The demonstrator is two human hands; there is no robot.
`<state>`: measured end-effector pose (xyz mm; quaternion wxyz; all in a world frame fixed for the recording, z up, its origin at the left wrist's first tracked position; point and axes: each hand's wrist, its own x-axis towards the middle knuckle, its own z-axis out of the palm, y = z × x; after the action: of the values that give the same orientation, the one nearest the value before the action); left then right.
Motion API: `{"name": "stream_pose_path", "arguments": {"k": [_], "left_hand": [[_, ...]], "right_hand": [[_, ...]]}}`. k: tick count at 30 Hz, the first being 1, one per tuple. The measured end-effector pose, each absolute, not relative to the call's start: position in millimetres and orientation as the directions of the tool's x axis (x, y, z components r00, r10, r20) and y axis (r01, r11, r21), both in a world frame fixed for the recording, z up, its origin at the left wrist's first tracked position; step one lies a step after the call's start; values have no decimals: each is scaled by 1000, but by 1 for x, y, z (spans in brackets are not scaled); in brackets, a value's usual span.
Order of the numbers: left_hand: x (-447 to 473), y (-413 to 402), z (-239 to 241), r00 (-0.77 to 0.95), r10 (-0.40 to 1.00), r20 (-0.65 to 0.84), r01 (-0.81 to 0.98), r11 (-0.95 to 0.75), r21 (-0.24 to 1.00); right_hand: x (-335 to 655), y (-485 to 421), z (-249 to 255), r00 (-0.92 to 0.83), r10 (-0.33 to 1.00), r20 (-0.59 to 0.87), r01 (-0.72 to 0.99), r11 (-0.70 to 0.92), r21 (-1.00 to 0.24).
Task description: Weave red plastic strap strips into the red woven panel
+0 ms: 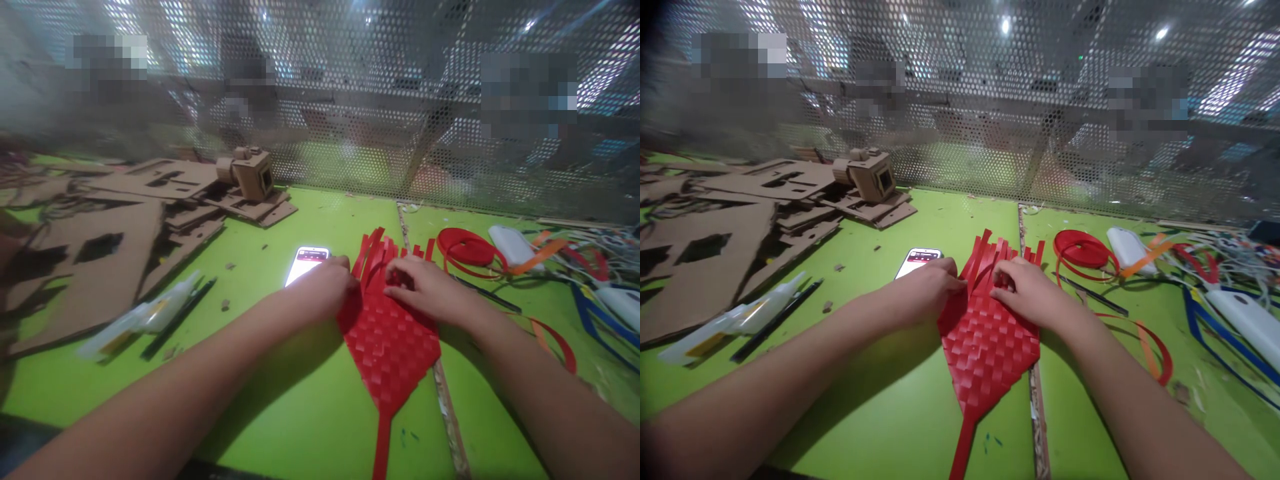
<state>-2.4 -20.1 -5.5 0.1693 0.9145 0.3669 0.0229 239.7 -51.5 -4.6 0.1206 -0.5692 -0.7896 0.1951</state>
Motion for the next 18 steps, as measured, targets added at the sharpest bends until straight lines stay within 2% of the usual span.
{"name": "stream_pose_path", "arguments": {"k": [4, 7, 12, 18], "left_hand": [[-5, -16, 0, 775, 631, -48, 599, -707, 377], [-4, -15, 5, 721, 687, -93, 651, -625, 431], [1, -17, 4, 468, 873, -137, 755, -313, 577], [1, -18, -8, 453, 882, -134, 658, -229, 717]], "right_hand": [[236, -52, -6, -441, 898, 9, 802, 398, -445], [235, -52, -7, -478, 879, 11, 769, 424, -478], [237, -52, -6, -423, 906, -24, 790, 356, -499], [240, -52, -2, -356, 933, -58, 793, 269, -546]]}}
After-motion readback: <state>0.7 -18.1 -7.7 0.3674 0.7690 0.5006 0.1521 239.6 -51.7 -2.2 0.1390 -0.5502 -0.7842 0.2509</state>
